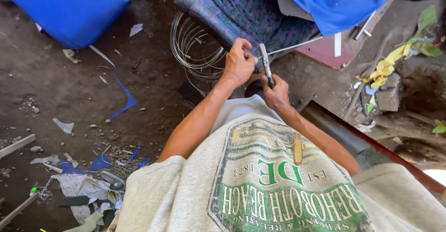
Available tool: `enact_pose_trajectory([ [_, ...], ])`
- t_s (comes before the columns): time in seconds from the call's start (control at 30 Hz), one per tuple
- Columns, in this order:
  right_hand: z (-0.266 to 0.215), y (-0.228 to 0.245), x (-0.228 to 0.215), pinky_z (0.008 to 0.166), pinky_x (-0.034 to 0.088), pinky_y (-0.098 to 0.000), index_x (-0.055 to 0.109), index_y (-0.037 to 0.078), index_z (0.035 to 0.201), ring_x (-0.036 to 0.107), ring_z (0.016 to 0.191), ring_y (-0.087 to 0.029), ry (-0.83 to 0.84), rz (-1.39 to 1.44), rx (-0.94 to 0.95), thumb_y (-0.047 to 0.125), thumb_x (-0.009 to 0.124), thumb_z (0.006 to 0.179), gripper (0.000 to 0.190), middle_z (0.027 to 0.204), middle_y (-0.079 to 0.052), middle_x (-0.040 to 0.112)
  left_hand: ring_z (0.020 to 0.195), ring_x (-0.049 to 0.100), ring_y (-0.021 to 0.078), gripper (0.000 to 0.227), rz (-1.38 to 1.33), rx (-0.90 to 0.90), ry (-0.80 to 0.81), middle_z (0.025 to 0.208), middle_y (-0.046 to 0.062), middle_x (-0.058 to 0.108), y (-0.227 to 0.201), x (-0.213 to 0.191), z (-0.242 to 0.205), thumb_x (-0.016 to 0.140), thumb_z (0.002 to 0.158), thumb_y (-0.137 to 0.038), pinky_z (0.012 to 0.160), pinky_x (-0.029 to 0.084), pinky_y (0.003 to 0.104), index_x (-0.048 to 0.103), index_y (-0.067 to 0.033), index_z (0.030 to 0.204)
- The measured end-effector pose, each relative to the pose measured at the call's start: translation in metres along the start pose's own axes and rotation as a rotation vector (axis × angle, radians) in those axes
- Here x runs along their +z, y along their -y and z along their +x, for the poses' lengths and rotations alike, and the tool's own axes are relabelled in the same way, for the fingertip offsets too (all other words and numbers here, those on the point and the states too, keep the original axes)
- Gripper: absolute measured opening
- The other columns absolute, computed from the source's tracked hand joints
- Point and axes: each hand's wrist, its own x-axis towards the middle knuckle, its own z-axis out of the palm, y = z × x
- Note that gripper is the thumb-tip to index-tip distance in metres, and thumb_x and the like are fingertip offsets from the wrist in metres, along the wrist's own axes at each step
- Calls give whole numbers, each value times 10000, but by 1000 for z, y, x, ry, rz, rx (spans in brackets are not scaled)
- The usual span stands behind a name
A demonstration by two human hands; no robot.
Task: Fitting and trimming a blue vinyl cover onto a vehicle seat cushion
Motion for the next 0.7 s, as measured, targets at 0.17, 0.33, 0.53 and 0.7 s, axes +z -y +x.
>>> enact_pose_trajectory([
  [0.17,-42,102,-63,975,419,-540,501,186,1284,537,1109,-435,274,58,138,489,582,1016,413,1090,-269,550,686,731,179,280,-45,79,1,765,38,754,-1,-7,9,722,791,-69,704,576,328,640,-166,1041],
  [0.33,-52,114,-89,1168,372,-591,288,340,1618,423,1390,-547,351,53,149,397,566,1004,676,1490,-367,460,707,737,202,203,17,181,-15,772,23,751,4,-7,17,698,818,-75,721,591,339,747,-211,960],
  [0.53,-47,104,-89,1013,487,-596,472,317,1527,600,1197,-503,138,-141,91,386,560,1024,516,1252,-266,652,877,732,301,198,126,408,-28,852,58,733,15,-4,6,655,861,-71,853,585,389,787,-206,922],
  [0.7,-34,73,-82,927,505,-624,427,413,1534,651,1068,-511,117,-413,73,474,575,1010,548,1042,-249,646,787,721,310,178,642,555,-73,821,82,661,19,9,3,566,829,-68,746,605,417,724,-150,836],
])
